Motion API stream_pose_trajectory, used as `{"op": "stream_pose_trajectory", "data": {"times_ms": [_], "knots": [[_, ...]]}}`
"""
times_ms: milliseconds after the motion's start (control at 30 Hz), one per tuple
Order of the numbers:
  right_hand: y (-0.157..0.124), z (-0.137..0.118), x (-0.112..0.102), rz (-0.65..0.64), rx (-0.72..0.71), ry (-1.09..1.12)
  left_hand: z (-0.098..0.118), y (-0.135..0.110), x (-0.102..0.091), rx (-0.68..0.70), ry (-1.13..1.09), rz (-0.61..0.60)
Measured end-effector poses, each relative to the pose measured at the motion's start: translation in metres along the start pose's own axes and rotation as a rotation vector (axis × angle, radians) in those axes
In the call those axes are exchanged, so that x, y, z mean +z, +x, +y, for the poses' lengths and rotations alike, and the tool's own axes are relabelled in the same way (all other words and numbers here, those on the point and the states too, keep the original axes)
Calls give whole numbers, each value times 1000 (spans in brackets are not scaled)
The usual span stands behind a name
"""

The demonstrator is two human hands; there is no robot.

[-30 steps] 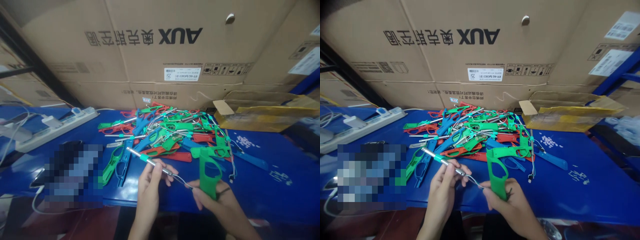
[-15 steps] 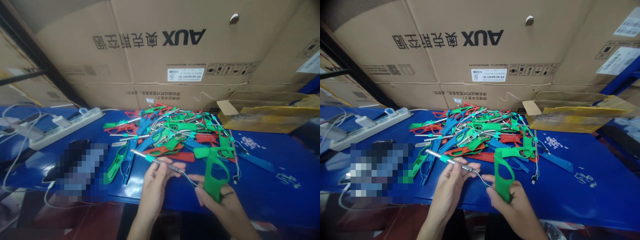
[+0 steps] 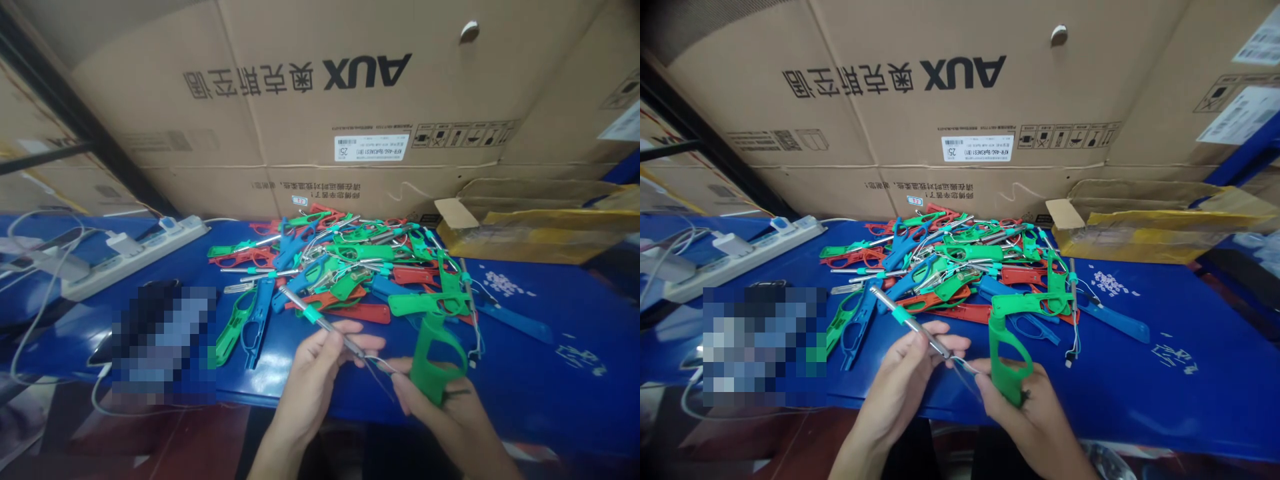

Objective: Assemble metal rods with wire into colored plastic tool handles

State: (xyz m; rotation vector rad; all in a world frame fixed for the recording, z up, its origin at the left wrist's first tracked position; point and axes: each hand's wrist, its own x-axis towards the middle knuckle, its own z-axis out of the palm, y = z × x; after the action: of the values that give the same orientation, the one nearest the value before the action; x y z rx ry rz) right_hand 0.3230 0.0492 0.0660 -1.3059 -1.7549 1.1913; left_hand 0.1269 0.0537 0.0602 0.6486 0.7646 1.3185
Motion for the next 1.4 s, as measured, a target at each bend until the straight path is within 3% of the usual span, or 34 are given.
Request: {"op": "stream_pose_trajectory", "data": {"times_ms": [167,400,567,867,1067,1267,1400], "knots": [[0,3,-1,25,15,-30,0,-1,1,3,-42,-33],[3,5,0,79,85,-44,2,1,2,10,-78,57],[9,2,1,155,5,-80,4,6,5,41,-107,156],[16,1,7,118,13,-96,-4,6,1,159,-4,192],[28,-2,24,202,-122,-243,-11,6,-3,184,108,196],[33,-5,27,85,-208,-205,-10,5,-2,147,122,205],[31,-6,22,128,-72,3,-10,4,-1,170,155,193]]}}
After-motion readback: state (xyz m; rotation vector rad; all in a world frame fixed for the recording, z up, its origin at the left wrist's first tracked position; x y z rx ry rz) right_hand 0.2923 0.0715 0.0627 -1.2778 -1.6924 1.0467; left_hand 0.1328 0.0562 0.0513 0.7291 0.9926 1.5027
